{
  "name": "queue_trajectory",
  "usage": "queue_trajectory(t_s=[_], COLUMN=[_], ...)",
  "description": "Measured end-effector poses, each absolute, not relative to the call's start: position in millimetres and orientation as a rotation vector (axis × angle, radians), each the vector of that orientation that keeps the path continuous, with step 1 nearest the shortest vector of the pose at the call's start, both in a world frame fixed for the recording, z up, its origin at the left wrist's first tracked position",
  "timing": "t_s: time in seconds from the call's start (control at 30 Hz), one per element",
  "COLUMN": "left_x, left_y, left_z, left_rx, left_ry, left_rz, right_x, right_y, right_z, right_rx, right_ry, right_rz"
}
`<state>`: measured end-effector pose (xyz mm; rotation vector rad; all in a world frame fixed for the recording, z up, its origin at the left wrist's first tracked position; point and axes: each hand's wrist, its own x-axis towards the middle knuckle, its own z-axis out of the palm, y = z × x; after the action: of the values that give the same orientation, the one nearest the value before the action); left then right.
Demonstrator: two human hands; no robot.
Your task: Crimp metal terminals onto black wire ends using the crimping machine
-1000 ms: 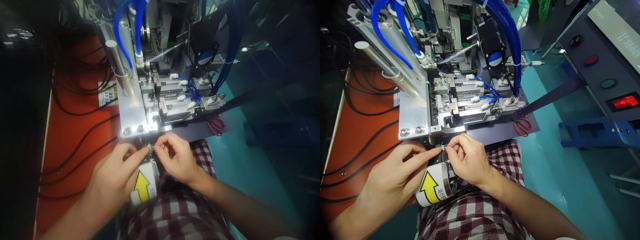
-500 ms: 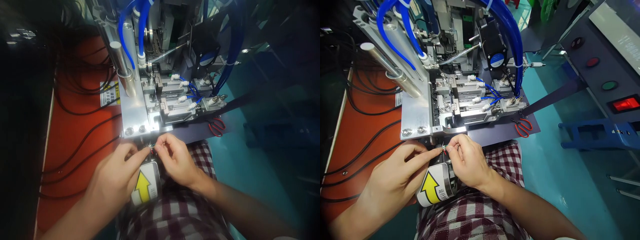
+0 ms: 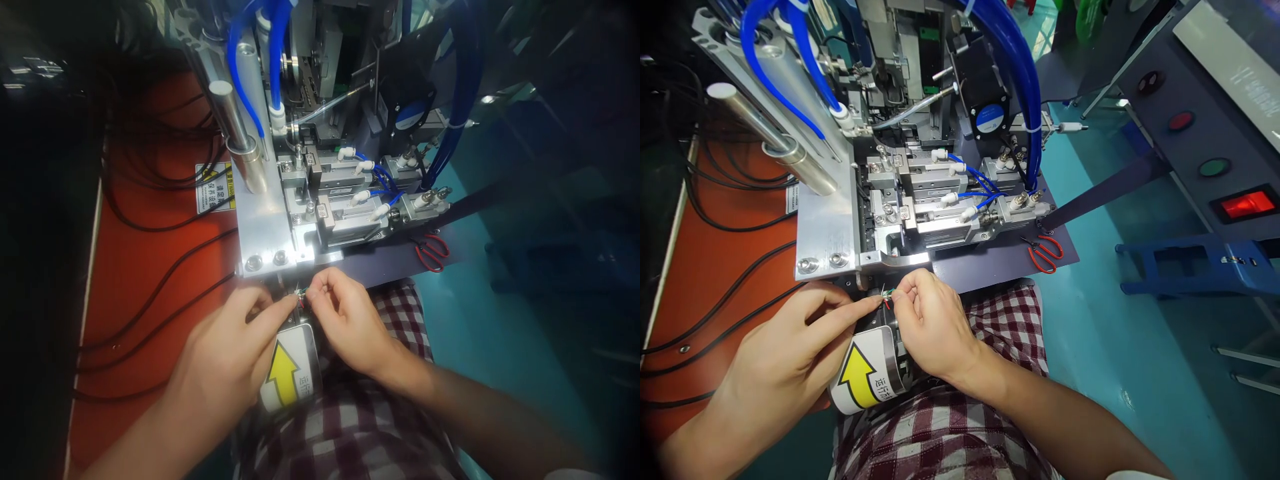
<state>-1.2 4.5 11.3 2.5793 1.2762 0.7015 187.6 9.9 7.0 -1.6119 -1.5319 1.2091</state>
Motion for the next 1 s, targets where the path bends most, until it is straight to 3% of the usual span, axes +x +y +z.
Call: queue_trajectory(t_s=[0.23, 1.0], left_x=[-1.8, -0.3], left_y=[3.3, 4.6], left_z=[8.7, 11.8], left_rx=[2.575, 2.602], left_ry=[1.292, 1.272], left_rz=[0.684, 0.685], right_x=[191.4, 190.5], right_y=[14.1, 8.4], right_z=[6.3, 4.9], right_rx=[-1.568, -1.483], right_ry=[-1.156, -1.461], right_rz=[1.650, 1.091])
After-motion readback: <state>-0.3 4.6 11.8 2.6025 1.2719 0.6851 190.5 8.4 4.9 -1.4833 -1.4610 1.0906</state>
